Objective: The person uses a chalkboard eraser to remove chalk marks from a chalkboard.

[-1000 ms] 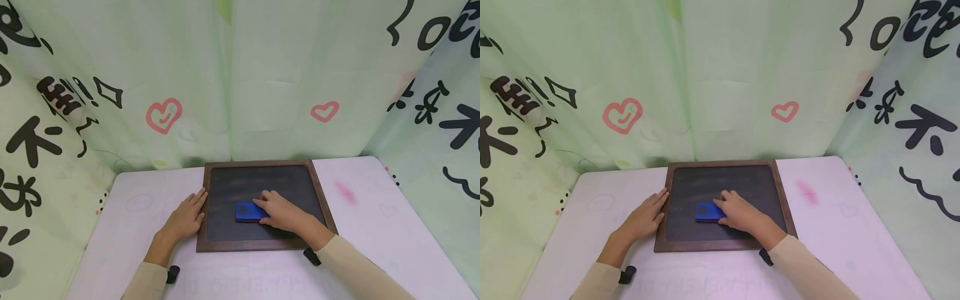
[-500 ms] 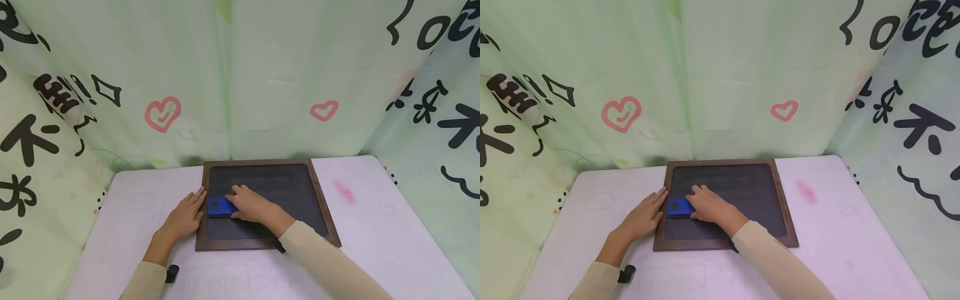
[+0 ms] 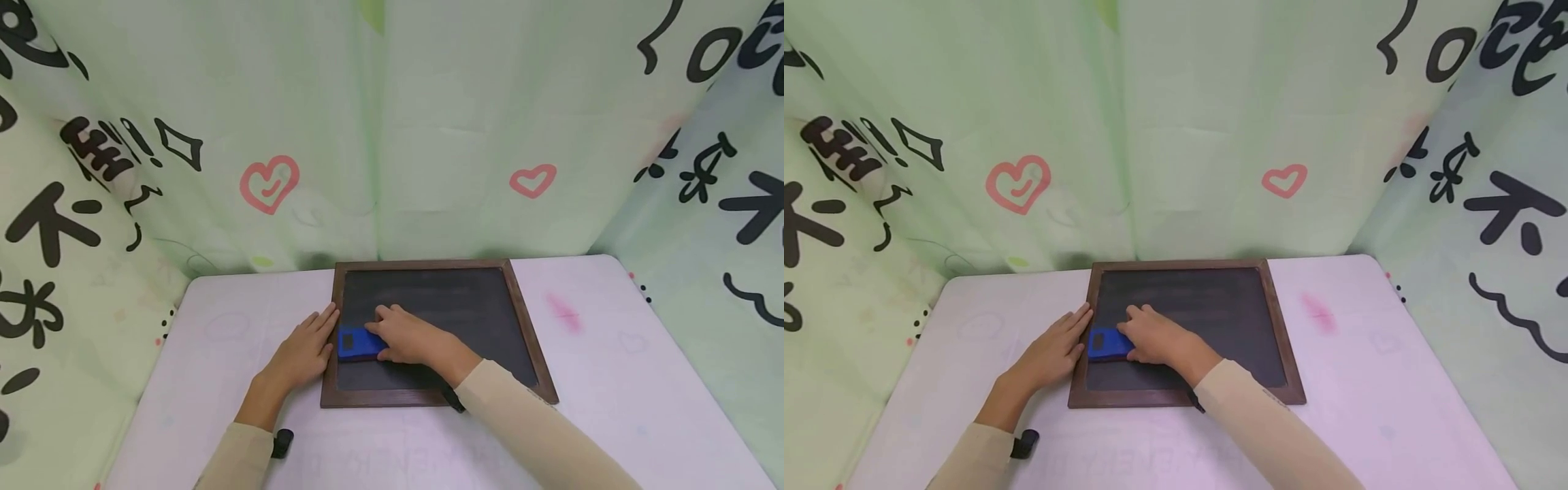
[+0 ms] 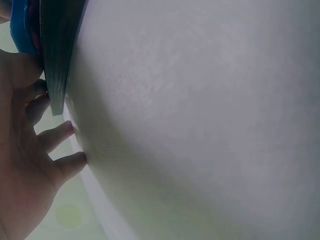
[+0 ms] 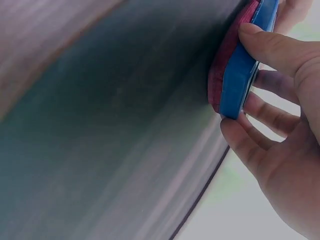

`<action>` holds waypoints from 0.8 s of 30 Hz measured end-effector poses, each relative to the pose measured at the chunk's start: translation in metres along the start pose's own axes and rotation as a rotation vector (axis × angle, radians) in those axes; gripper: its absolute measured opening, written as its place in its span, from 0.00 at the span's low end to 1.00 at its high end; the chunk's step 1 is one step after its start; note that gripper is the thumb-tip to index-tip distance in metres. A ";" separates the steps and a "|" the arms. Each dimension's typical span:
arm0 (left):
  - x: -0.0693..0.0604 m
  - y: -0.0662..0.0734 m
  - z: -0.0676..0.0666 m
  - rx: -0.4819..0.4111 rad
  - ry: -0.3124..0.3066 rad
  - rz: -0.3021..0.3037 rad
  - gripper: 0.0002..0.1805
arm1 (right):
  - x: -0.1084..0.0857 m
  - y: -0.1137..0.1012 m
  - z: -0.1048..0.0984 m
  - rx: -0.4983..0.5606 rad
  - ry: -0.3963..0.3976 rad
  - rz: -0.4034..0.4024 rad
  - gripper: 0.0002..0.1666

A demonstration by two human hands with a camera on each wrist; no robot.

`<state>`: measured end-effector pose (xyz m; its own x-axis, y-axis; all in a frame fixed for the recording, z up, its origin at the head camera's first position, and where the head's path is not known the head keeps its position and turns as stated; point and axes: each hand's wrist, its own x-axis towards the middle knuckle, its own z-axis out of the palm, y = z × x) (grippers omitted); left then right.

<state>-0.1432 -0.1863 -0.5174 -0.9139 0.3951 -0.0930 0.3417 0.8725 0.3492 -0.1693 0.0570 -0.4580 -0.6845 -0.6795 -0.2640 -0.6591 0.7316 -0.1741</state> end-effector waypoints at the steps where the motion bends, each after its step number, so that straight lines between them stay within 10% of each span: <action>1: 0.000 0.000 0.000 -0.001 -0.001 0.002 0.36 | -0.001 -0.001 0.001 -0.006 -0.001 -0.007 0.37; 24: -0.003 0.004 -0.004 0.007 0.002 0.016 0.35 | -0.065 0.004 0.024 -0.015 0.081 -0.069 0.38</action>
<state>-0.1396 -0.1854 -0.5119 -0.9087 0.4086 -0.0856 0.3580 0.8681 0.3439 -0.1202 0.1052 -0.4638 -0.6598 -0.7310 -0.1739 -0.7098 0.6823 -0.1750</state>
